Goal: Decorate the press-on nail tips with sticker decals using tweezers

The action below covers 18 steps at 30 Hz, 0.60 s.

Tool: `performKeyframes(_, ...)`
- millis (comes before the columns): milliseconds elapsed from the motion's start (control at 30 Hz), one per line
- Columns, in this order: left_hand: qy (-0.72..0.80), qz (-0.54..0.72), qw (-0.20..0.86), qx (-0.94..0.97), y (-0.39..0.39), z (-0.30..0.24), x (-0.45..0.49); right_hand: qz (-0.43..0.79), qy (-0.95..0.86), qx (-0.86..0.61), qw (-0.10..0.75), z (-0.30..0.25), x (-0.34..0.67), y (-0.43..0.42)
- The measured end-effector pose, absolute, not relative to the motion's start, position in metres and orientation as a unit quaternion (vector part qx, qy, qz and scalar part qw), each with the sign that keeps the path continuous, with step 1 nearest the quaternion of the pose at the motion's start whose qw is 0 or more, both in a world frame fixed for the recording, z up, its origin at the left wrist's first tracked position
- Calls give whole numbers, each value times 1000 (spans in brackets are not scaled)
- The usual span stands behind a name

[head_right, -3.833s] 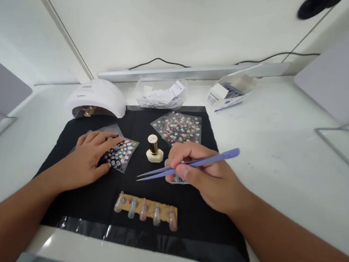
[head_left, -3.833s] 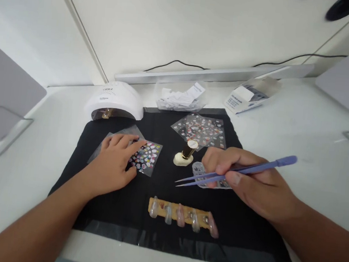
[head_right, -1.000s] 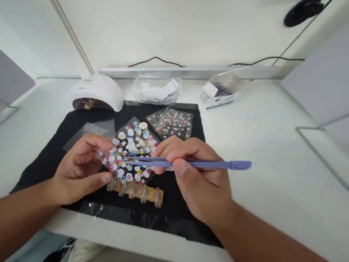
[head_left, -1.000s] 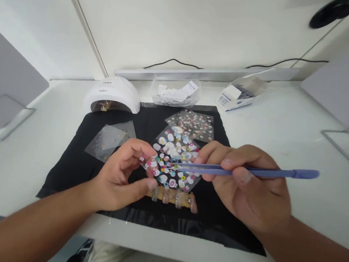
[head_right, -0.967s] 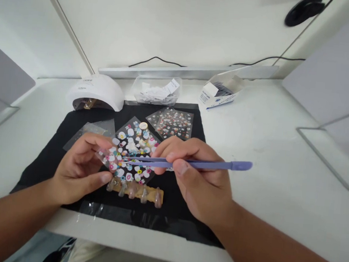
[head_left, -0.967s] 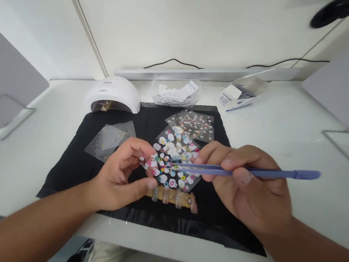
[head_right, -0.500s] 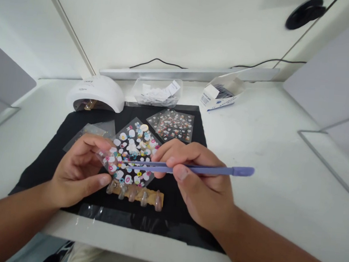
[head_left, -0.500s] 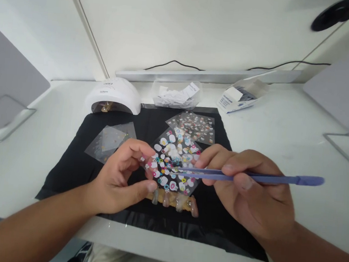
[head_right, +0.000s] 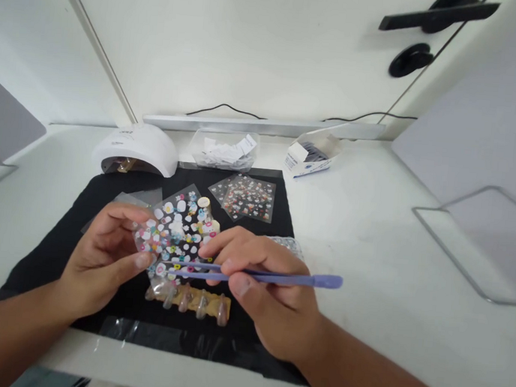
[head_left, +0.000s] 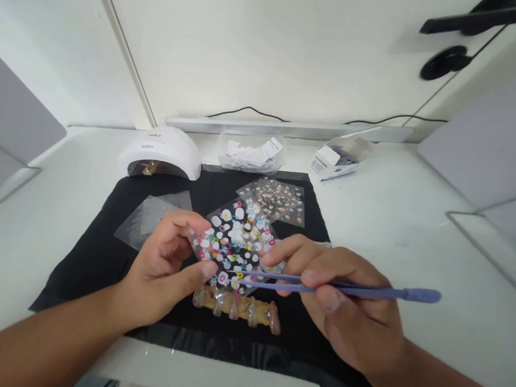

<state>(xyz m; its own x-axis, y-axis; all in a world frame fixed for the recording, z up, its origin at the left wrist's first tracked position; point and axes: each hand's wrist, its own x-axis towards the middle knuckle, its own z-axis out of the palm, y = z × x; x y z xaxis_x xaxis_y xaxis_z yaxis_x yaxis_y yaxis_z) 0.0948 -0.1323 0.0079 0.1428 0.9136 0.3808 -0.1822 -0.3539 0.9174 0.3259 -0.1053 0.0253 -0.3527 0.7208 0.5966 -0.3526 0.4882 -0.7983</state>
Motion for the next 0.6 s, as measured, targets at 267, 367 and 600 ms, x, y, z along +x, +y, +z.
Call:
performKeyframes(267, 349, 599, 442, 568, -126, 14, 94, 478, -699, -131, 516, 27, 326, -109)
performKeyframes(367, 365, 590, 432, 576, -124, 15, 89, 482, -702, -132, 507, 28, 326, -109)
performKeyframes(600, 359, 561, 454, 591, -126, 15, 84, 461, -724, -122, 499, 28, 326, -107)
